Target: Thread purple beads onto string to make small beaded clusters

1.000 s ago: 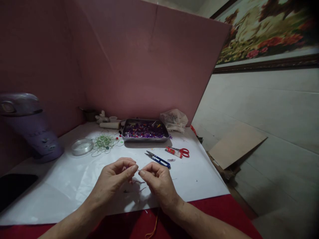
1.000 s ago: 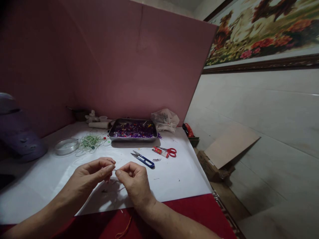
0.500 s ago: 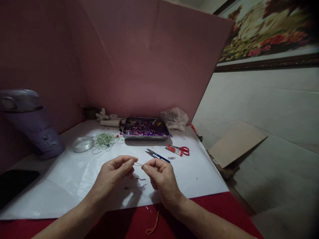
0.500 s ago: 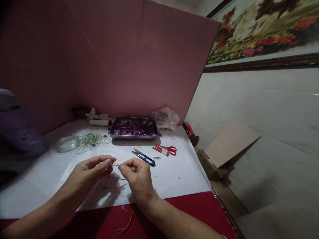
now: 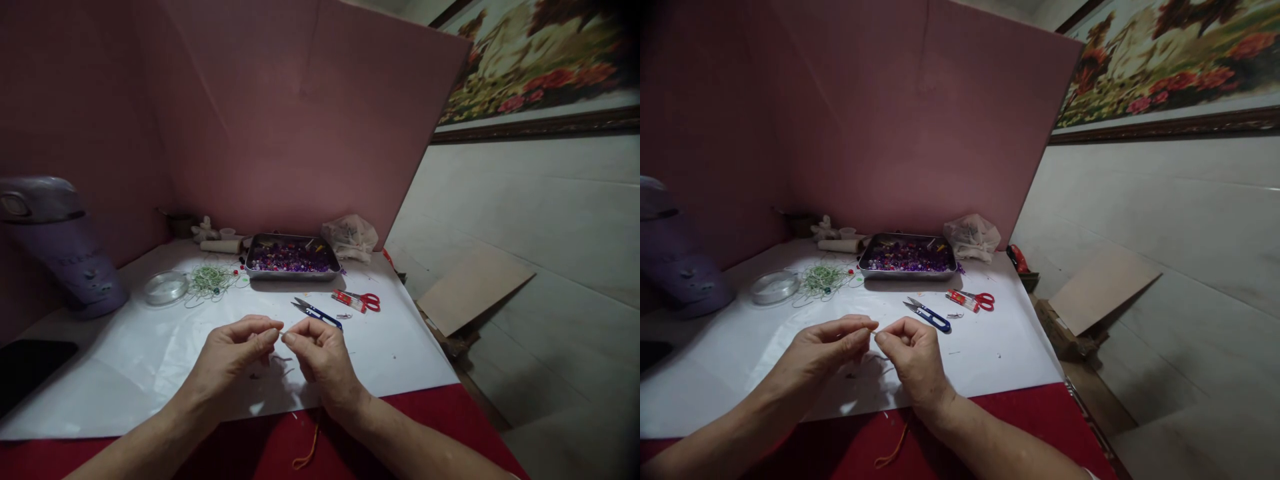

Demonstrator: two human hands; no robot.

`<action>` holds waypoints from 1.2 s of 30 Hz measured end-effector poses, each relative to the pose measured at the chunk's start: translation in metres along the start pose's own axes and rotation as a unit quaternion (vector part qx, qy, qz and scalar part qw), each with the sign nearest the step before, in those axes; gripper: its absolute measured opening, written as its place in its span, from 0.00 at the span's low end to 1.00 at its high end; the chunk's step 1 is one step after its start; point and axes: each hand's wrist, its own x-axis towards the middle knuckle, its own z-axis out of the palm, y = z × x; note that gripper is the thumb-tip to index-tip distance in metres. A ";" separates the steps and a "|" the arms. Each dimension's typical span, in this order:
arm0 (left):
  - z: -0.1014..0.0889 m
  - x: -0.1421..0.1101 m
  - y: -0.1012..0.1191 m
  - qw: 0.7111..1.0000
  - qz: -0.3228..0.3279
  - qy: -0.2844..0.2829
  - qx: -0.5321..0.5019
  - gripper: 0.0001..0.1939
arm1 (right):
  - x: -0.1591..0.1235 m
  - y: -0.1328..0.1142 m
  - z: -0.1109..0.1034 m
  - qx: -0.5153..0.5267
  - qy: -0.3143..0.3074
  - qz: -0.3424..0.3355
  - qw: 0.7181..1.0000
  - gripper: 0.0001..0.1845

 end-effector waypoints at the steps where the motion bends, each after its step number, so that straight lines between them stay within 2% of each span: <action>1: 0.000 0.000 0.000 1.000 -0.002 -0.001 -0.003 0.11 | 0.000 0.000 0.000 -0.002 0.000 0.002 1.000 0.13; 8: -0.001 -0.003 0.003 1.000 -0.007 -0.018 0.010 0.09 | 0.001 0.001 0.000 -0.010 -0.027 0.018 0.999 0.09; 13: 0.001 -0.003 0.011 0.996 0.051 -0.011 0.071 0.09 | 0.005 0.000 -0.002 0.006 -0.069 -0.035 0.997 0.15; 15: 0.002 -0.004 0.013 0.992 0.079 0.001 0.097 0.08 | 0.006 -0.001 -0.002 0.050 -0.100 -0.016 0.994 0.18; 18: 0.004 -0.005 0.014 0.989 0.098 0.023 0.109 0.06 | 0.004 -0.001 -0.001 0.089 -0.132 0.051 0.986 0.20; 21: 0.003 -0.005 0.013 0.991 0.089 0.027 0.100 0.06 | 0.001 -0.002 0.001 0.065 -0.095 0.072 0.991 0.19; 27: -0.001 -0.002 0.005 0.998 0.041 -0.013 0.048 0.08 | -0.001 -0.006 0.004 0.059 -0.041 0.050 0.996 0.14; 30: -0.001 -0.001 0.003 1.000 0.000 -0.017 0.000 0.08 | -0.001 -0.006 0.003 0.028 -0.019 0.017 0.999 0.11; 33: 0.001 -0.001 0.004 0.996 -0.039 0.003 -0.081 0.08 | -0.003 -0.007 0.003 -0.008 0.002 -0.043 0.999 0.09; 36: 0.003 -0.001 0.008 0.991 -0.031 0.024 -0.127 0.08 | -0.007 -0.011 0.003 -0.051 0.028 -0.087 0.995 0.09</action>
